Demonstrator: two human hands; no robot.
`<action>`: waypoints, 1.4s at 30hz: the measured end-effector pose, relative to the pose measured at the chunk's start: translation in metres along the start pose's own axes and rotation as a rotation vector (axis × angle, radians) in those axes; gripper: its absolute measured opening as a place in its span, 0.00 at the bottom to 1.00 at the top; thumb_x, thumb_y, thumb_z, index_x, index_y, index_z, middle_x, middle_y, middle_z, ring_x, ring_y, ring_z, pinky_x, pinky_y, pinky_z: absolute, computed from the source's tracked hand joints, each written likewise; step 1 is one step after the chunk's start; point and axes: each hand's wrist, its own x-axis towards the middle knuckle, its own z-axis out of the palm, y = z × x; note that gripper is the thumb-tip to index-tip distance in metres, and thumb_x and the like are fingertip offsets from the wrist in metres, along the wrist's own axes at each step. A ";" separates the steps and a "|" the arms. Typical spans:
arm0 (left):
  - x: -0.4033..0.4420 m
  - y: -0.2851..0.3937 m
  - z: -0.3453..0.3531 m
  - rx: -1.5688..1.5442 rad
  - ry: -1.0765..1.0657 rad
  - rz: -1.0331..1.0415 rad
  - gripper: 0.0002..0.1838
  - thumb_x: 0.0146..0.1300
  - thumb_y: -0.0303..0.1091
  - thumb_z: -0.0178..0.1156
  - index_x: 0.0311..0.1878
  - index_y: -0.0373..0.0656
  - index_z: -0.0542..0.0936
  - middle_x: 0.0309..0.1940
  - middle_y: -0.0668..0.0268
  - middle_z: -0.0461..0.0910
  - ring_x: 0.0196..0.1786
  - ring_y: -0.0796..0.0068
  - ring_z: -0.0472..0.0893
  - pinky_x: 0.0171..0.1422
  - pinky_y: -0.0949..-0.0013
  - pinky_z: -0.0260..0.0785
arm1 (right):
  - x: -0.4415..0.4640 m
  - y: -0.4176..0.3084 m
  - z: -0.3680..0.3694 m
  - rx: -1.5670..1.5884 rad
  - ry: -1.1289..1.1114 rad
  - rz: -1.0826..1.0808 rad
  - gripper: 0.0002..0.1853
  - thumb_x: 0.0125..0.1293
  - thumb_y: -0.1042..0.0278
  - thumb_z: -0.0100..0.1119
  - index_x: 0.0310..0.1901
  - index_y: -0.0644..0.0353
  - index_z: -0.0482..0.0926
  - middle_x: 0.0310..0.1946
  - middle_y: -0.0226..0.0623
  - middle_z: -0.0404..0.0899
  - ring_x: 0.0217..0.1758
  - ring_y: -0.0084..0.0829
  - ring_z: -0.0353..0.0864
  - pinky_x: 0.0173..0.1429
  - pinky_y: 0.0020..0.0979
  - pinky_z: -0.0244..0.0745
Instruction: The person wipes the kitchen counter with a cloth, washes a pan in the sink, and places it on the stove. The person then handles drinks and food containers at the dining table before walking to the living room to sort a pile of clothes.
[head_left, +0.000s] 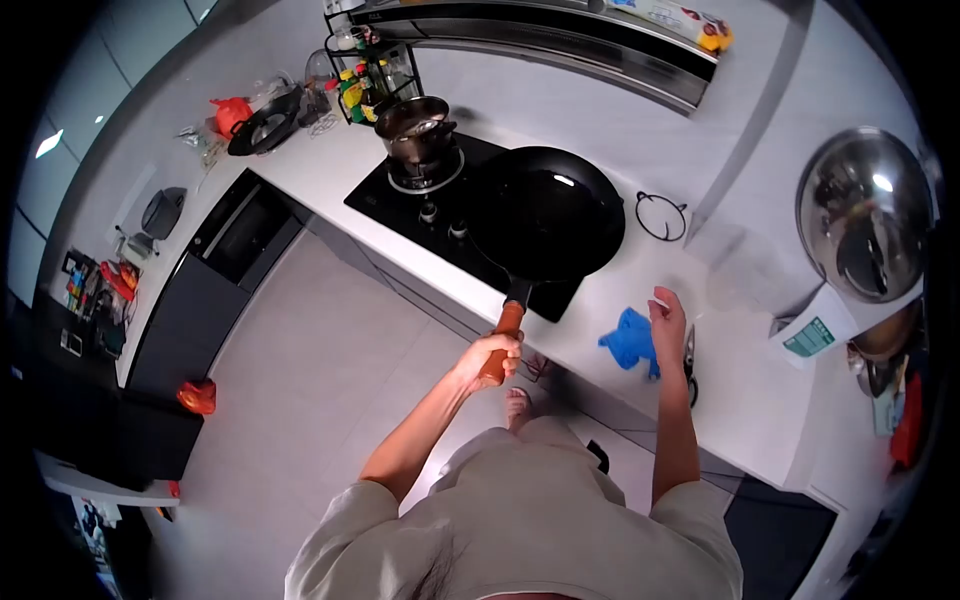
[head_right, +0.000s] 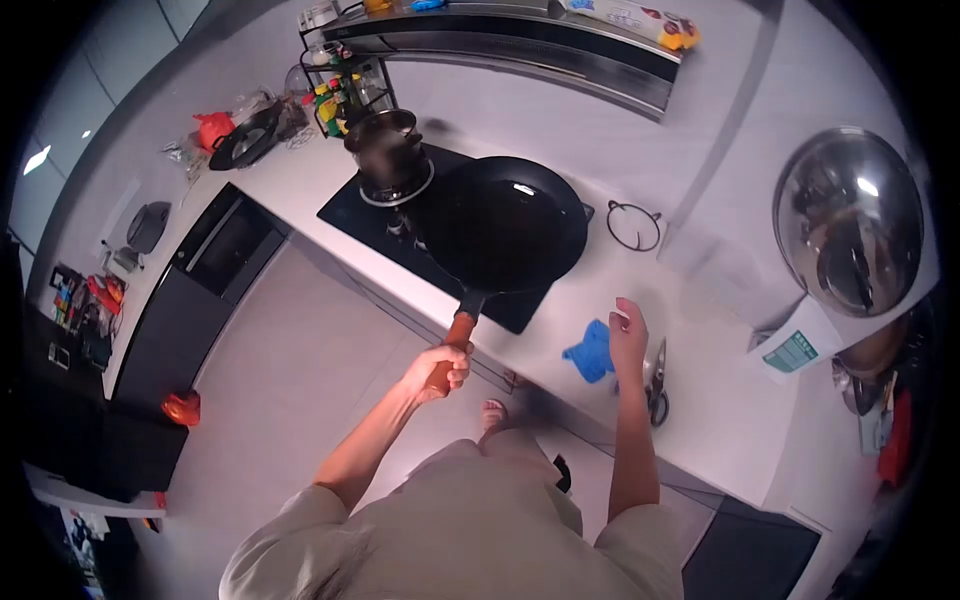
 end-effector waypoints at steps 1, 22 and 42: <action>0.013 0.014 -0.006 0.002 -0.022 -0.020 0.13 0.56 0.29 0.57 0.43 0.40 0.69 0.22 0.72 0.68 0.20 0.82 0.69 0.24 0.77 0.64 | 0.018 -0.008 0.008 0.017 0.022 -0.011 0.14 0.63 0.76 0.56 0.51 0.61 0.76 0.44 0.35 0.80 0.39 0.24 0.78 0.45 0.25 0.73; 0.112 0.154 -0.114 0.131 -0.226 -0.577 0.13 0.61 0.44 0.61 0.36 0.45 0.72 0.23 0.67 0.73 0.26 0.73 0.76 0.28 0.68 0.69 | 0.101 -0.167 0.192 0.051 0.286 -0.081 0.13 0.69 0.70 0.53 0.53 0.63 0.75 0.48 0.33 0.78 0.50 0.24 0.77 0.52 0.24 0.69; -0.049 0.615 -0.497 0.153 0.215 0.303 0.18 0.68 0.36 0.53 0.59 0.40 0.71 0.48 0.62 0.78 0.51 0.72 0.79 0.55 0.71 0.71 | 0.148 -0.376 0.925 0.209 -0.591 -0.396 0.14 0.61 0.73 0.58 0.50 0.60 0.77 0.46 0.34 0.79 0.45 0.27 0.80 0.44 0.26 0.74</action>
